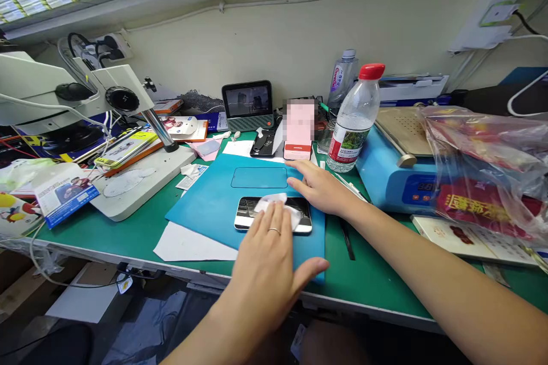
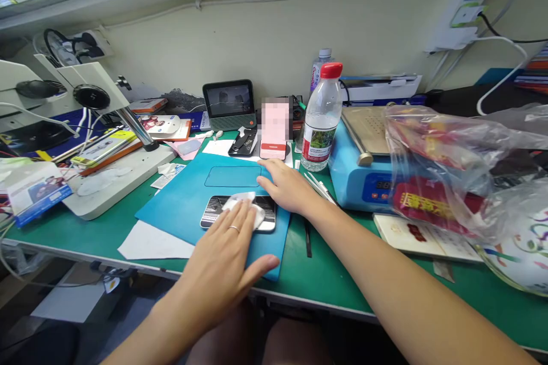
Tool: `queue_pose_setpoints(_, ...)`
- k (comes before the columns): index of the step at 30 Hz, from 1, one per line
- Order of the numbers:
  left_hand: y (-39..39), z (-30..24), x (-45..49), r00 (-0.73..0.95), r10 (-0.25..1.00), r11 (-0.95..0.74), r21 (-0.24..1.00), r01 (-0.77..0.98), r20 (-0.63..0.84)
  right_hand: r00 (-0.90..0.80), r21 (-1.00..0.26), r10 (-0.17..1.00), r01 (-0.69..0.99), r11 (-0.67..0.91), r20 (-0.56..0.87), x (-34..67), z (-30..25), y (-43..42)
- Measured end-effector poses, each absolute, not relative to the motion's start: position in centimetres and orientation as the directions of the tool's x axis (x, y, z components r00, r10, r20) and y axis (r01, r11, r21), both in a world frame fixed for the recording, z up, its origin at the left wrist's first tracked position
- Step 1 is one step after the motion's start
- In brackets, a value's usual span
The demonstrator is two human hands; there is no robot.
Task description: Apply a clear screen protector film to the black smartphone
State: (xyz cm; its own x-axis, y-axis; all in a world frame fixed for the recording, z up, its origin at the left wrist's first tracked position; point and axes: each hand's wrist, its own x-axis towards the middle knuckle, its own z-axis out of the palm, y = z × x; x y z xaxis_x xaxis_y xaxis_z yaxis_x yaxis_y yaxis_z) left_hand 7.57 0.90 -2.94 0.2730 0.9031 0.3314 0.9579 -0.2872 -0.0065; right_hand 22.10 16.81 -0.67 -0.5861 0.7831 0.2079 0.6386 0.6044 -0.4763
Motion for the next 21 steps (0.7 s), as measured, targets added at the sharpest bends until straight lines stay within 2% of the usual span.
queue_pose_setpoints(4, 0.1, -3.1, 3.1, 0.223, 0.913, -0.216, -0.060, 0.975, 0.342, -0.577, -0.465, 0.806, 0.682, 0.564, 0.131, 21.8, -0.4, 16.7)
queue_pose_setpoints(9, -1.3, -2.3, -1.0, 0.160, 0.952, -0.155, -0.041, 0.987, 0.261, -0.601, -0.363, 0.794, 0.723, 0.588, 0.089, 21.2, -0.1, 17.0)
queue_pose_setpoints(15, -1.5, -1.8, -2.6, 0.091, 0.965, -0.106, 0.050, 0.993, 0.245, -0.624, -0.361, 0.778, 0.710, 0.604, 0.076, 21.0, 0.2, 17.7)
queue_pose_setpoints(21, -0.6, -1.1, -2.5, 0.058, 0.957, -0.125, 0.224, 0.966, 0.286, -0.593, -0.392, 0.801, 0.718, 0.575, 0.089, 20.8, 0.1, 17.9)
